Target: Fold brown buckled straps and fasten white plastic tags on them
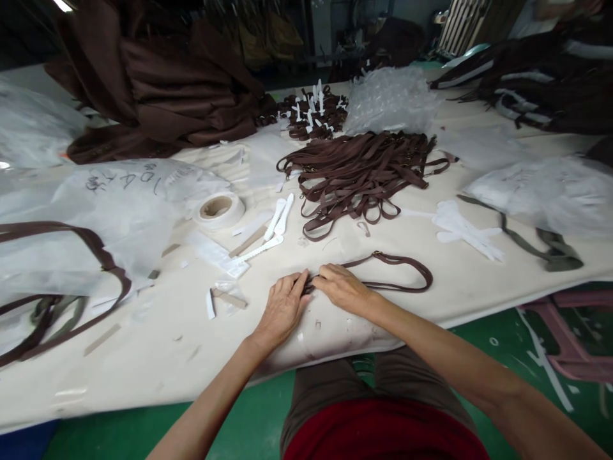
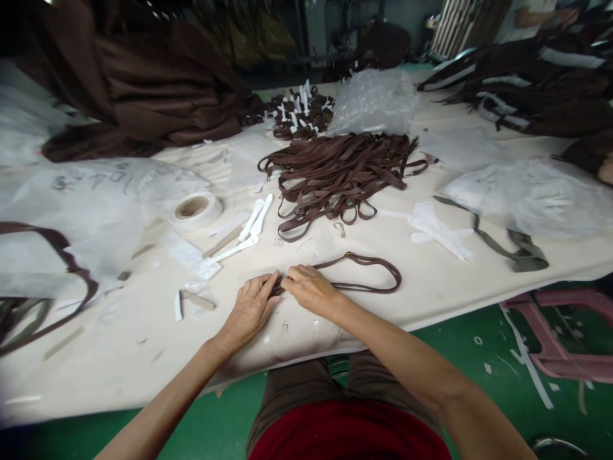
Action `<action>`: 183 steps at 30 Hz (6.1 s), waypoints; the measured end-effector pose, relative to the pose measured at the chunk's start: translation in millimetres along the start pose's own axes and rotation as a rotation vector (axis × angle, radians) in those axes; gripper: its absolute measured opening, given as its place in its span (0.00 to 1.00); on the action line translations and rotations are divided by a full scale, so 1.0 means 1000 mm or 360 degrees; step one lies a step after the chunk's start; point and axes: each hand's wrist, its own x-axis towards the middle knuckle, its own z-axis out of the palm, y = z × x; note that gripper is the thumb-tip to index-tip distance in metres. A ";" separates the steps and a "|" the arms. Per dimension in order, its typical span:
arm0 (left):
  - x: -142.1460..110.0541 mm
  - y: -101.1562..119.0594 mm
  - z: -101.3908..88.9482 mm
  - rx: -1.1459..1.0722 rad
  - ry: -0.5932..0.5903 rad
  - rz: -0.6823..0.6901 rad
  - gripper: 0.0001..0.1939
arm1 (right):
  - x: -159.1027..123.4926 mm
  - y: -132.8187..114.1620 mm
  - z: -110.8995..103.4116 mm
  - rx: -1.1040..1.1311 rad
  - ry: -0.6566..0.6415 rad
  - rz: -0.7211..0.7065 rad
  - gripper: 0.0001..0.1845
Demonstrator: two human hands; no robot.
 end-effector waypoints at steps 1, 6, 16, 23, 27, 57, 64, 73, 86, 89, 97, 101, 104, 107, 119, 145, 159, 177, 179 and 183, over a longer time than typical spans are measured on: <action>0.002 0.000 0.000 0.0020 0.0013 0.0000 0.26 | 0.003 -0.002 0.000 0.0007 -0.0008 0.0002 0.11; 0.012 -0.005 0.004 0.0013 0.0124 0.0028 0.21 | 0.003 0.001 -0.012 -0.0110 0.0132 0.0170 0.17; 0.028 -0.008 0.006 -0.0216 0.0214 -0.0002 0.23 | -0.041 0.050 -0.062 -0.0164 -0.0385 0.0173 0.10; 0.049 -0.013 0.000 -0.0362 0.0087 0.0020 0.21 | -0.031 0.079 -0.110 0.0189 -0.0863 -0.0385 0.38; 0.054 -0.014 -0.001 -0.0440 0.0039 0.0001 0.22 | -0.023 0.082 -0.113 -0.0161 -0.0924 -0.0815 0.35; 0.066 -0.010 -0.023 -0.0626 -0.0294 0.0093 0.10 | -0.031 0.065 -0.051 -0.0007 -0.0361 -0.0289 0.10; 0.060 -0.001 -0.026 -0.0431 -0.0274 0.0032 0.12 | -0.010 0.062 -0.056 0.0081 -0.0556 -0.0179 0.08; 0.027 0.044 -0.027 0.0222 -0.0229 -0.0146 0.21 | -0.011 0.055 -0.049 -0.0027 -0.0422 -0.0155 0.08; 0.017 0.083 0.018 0.0451 0.0194 -0.0368 0.18 | -0.032 0.054 -0.035 0.0442 -0.0030 0.0097 0.08; 0.018 0.085 0.016 0.0426 0.0201 -0.0362 0.16 | -0.035 0.051 -0.040 0.0549 0.0012 0.0201 0.10; 0.017 0.083 0.015 0.0442 0.0249 -0.0323 0.15 | -0.020 0.030 -0.041 0.0252 0.0116 0.0432 0.13; 0.017 0.081 0.018 0.0424 0.0285 -0.0327 0.14 | -0.006 0.057 -0.067 0.0074 0.0237 0.0653 0.12; 0.018 0.079 0.020 0.0412 0.0307 -0.0334 0.14 | 0.001 0.102 -0.107 -0.0052 0.0387 0.0989 0.21; 0.019 0.073 0.020 0.0358 0.0320 -0.0323 0.15 | -0.008 0.149 -0.148 -0.0150 0.0455 0.1290 0.21; 0.025 0.051 0.005 -0.0027 0.0404 -0.0207 0.19 | -0.162 0.185 -0.139 -0.0253 0.0191 0.1627 0.14; 0.023 0.065 0.014 -0.0246 0.0260 -0.0551 0.20 | -0.124 0.221 -0.165 0.0358 0.0385 0.1266 0.15; 0.024 0.068 0.015 -0.0345 0.0354 -0.0537 0.23 | -0.161 0.204 -0.129 -0.0130 0.0044 0.1895 0.09; 0.021 0.073 0.006 -0.1019 0.0616 -0.0626 0.21 | -0.126 0.110 -0.137 0.1496 0.0569 0.1375 0.18; 0.021 0.084 -0.003 -0.1319 0.0617 -0.0647 0.19 | -0.116 0.086 -0.122 0.1706 0.0561 0.1347 0.20; 0.026 0.112 -0.017 -0.1836 0.0402 -0.0511 0.17 | -0.092 0.041 -0.081 0.1881 0.0423 0.1345 0.20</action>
